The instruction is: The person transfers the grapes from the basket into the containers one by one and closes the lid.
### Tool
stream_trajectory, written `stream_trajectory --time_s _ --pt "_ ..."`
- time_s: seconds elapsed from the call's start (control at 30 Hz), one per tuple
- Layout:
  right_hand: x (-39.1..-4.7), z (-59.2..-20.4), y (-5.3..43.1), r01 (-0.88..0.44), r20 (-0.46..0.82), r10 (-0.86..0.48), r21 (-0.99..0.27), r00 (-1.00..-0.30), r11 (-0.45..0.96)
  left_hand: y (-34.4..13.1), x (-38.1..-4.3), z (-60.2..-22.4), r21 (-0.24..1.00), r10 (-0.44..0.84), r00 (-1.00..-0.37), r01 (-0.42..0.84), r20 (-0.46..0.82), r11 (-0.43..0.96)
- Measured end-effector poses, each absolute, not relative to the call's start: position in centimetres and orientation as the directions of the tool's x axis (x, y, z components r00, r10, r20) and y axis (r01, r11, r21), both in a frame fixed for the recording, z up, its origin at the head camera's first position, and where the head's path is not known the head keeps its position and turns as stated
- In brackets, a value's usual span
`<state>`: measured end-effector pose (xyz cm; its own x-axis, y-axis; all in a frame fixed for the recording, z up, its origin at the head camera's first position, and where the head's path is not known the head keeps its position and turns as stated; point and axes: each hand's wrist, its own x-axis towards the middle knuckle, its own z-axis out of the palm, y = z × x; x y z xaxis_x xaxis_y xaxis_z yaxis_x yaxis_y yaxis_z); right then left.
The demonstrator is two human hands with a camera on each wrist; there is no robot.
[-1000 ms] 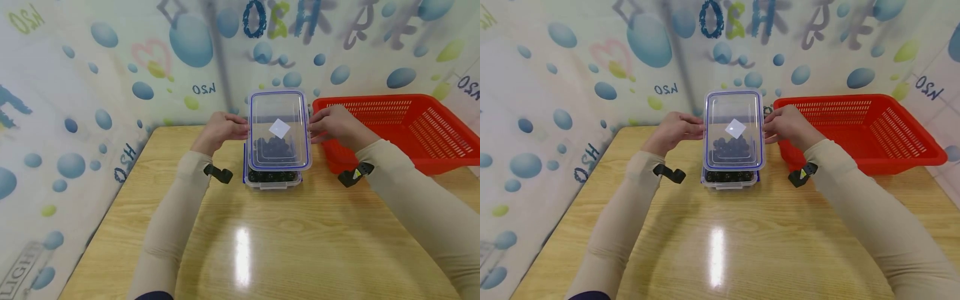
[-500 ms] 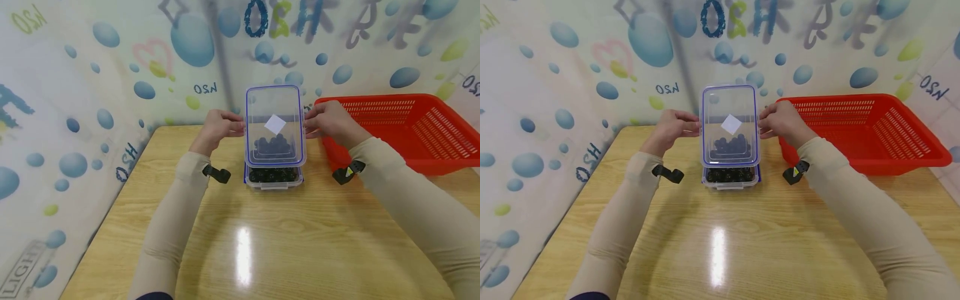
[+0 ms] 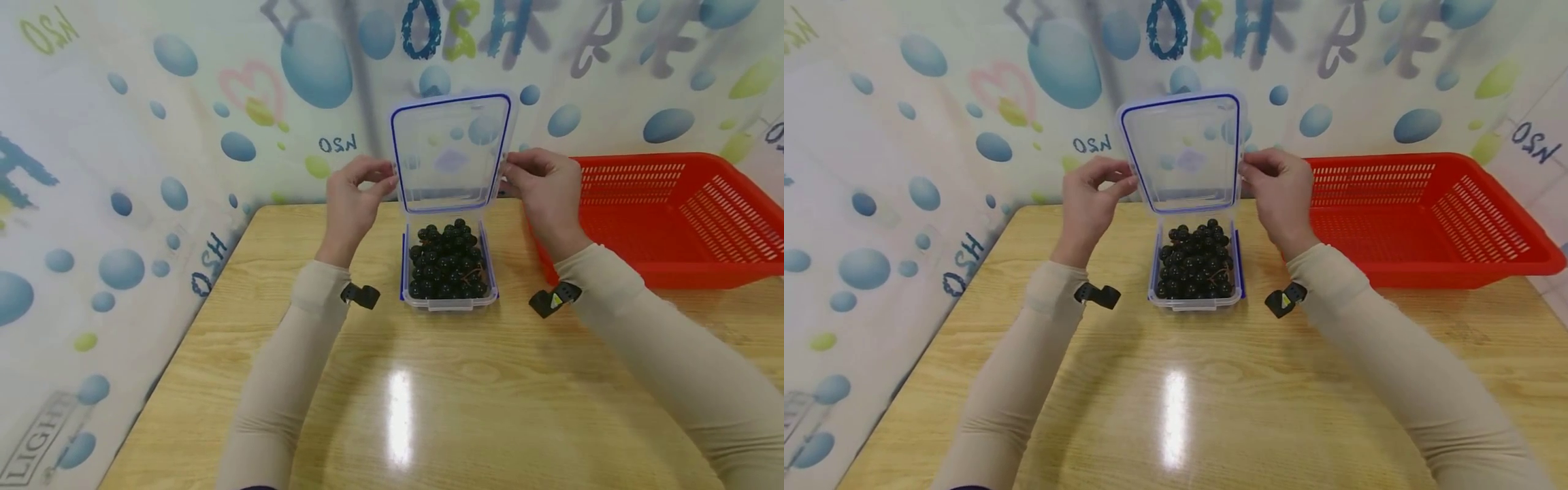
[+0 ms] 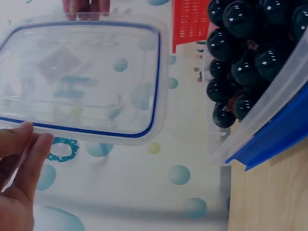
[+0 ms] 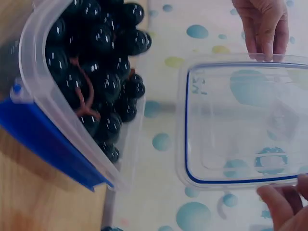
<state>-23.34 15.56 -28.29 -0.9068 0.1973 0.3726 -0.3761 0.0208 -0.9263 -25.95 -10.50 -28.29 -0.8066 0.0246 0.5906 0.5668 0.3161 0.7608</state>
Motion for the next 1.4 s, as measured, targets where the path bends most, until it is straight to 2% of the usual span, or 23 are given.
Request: stream_trajectory --time_s 0.2,0.3,0.53,0.63,0.77,0.9,1.0,1.2,1.4 --pt "-22.8 -29.4 14.7 -0.430 0.387 0.244 -0.889 -0.890 -0.160 -9.8 -26.4 -30.5 0.609 -0.105 -0.602 0.762 0.792 0.221" --pt "-22.4 -29.7 14.1 -0.444 0.372 0.288 -0.862 -0.882 -0.246 -9.3 -26.3 -31.3 0.578 -0.168 -0.554 0.790 0.816 0.202" --pt "-22.6 -30.0 13.2 -0.473 0.345 0.373 -0.812 -0.861 -0.343 -8.8 -25.4 -32.0 0.683 -0.196 -0.657 0.721 0.728 0.118" --pt "-22.7 -30.0 13.3 -0.463 0.327 0.377 -0.808 -0.866 -0.363 -8.7 -24.9 -32.2 0.726 -0.176 -0.723 0.685 0.668 -0.057" --pt "-22.7 -30.1 13.5 -0.413 0.286 0.343 -0.822 -0.895 -0.392 -8.5 -24.6 -32.2 0.748 -0.165 -0.825 0.560 0.540 -0.355" --pt "-22.8 -30.5 13.7 -0.324 0.197 0.296 -0.815 -0.935 -0.481 -8.6 -24.3 -32.1 0.748 -0.136 -0.882 0.458 0.452 -0.481" --pt "-22.9 -30.8 13.9 -0.256 0.129 0.272 -0.822 -0.954 -0.509 -8.8 -24.1 -32.2 0.769 -0.086 -0.904 0.403 0.418 -0.497" --pt "-22.8 -31.3 14.3 -0.165 0.057 0.263 -0.896 -0.963 -0.412 -9.7 -23.8 -32.7 0.855 0.050 -0.936 0.297 0.350 -0.426" --pt "-22.8 -31.8 14.6 -0.076 0.036 0.227 -0.982 -0.973 -0.173 -10.2 -23.7 -33.7 0.947 0.137 -0.942 0.287 0.307 -0.147"
